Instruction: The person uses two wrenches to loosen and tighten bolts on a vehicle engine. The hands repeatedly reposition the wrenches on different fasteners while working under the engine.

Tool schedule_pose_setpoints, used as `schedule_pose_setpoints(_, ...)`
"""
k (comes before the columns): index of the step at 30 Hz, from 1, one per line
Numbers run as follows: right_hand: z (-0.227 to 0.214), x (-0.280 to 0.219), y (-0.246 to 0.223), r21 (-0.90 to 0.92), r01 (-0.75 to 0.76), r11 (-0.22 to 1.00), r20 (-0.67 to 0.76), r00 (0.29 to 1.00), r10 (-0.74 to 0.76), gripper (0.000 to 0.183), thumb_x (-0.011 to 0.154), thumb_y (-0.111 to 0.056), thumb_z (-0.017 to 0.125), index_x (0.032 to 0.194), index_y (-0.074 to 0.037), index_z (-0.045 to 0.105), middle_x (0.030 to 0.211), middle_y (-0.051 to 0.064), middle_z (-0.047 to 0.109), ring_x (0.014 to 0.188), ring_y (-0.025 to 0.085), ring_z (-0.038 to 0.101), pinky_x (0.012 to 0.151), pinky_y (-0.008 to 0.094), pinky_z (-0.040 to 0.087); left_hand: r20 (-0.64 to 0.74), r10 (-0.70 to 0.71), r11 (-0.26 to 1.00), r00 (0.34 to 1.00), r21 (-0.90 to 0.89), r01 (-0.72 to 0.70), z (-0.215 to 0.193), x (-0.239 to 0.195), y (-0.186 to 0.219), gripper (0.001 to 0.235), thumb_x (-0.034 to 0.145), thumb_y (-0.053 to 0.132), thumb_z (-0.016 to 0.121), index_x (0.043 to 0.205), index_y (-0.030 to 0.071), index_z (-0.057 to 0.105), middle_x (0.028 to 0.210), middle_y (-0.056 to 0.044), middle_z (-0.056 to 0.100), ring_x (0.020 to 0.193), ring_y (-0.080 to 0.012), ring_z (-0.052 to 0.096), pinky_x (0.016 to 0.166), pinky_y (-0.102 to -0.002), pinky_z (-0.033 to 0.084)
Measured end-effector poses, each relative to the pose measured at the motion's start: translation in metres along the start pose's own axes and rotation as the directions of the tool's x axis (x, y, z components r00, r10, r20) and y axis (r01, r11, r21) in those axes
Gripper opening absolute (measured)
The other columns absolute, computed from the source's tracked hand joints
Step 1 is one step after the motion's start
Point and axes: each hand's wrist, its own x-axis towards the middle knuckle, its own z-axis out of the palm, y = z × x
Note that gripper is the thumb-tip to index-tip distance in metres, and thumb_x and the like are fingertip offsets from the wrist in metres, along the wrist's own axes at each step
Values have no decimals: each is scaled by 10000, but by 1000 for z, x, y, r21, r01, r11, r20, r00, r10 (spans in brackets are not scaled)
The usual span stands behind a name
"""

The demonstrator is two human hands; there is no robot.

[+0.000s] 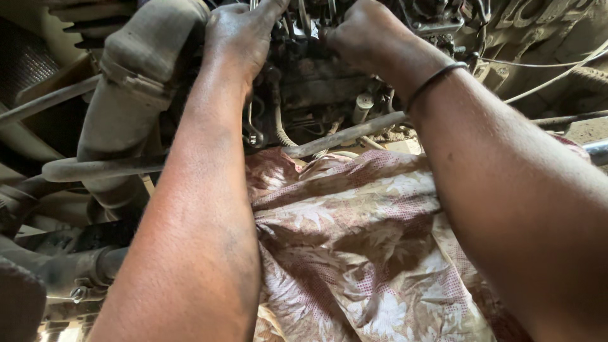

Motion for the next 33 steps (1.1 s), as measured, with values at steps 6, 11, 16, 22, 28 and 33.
schedule_pose_setpoints(6,-7,-9,-13,159,-267,950,45,964,263,517,969,-421,693,748,46,684,619,150,640,544,270,633,536,431,527,4,37,999,999,-38,-37,0,0,0,589,782,623,737,954,61,770,946,-47,772,915,-161,711,873,-403,576)
schedule_pose_setpoints(11,-9,-14,-19,147,-233,961,0,972,236,502,955,-424,708,748,33,687,613,145,644,547,258,632,546,425,513,-1,21,1000,1000,-2,-21,0,1,-1,592,784,656,740,937,84,753,911,7,749,885,-114,708,831,-399,553)
schedule_pose_setpoints(16,-6,-10,-16,117,-220,968,-28,974,225,499,952,-416,715,740,35,688,601,146,638,547,249,623,546,426,498,-13,11,998,1000,59,-11,0,2,3,612,815,666,723,790,58,655,813,-14,663,778,-140,604,806,-431,573)
schedule_pose_setpoints(22,-4,-8,-15,233,-270,934,46,963,266,510,973,-412,700,749,46,680,614,129,621,533,233,587,513,425,490,-6,-3,999,1000,47,3,0,3,-2,593,819,667,720,716,94,609,758,23,641,766,-123,634,807,-416,572)
schedule_pose_setpoints(28,-5,-8,-11,163,-232,959,4,972,234,405,951,-341,703,806,38,705,624,145,642,567,257,641,557,418,517,-47,28,1000,998,-8,-28,6,9,-3,630,832,656,754,660,80,565,668,0,570,650,-159,563,712,-414,598)
schedule_pose_setpoints(33,-13,-2,-1,-334,195,922,88,980,-176,218,889,-185,648,864,-30,799,844,197,699,743,365,664,696,455,539,-250,-101,994,963,-67,87,11,12,12,573,915,589,633,606,108,600,569,-9,608,518,-135,594,542,-415,511)
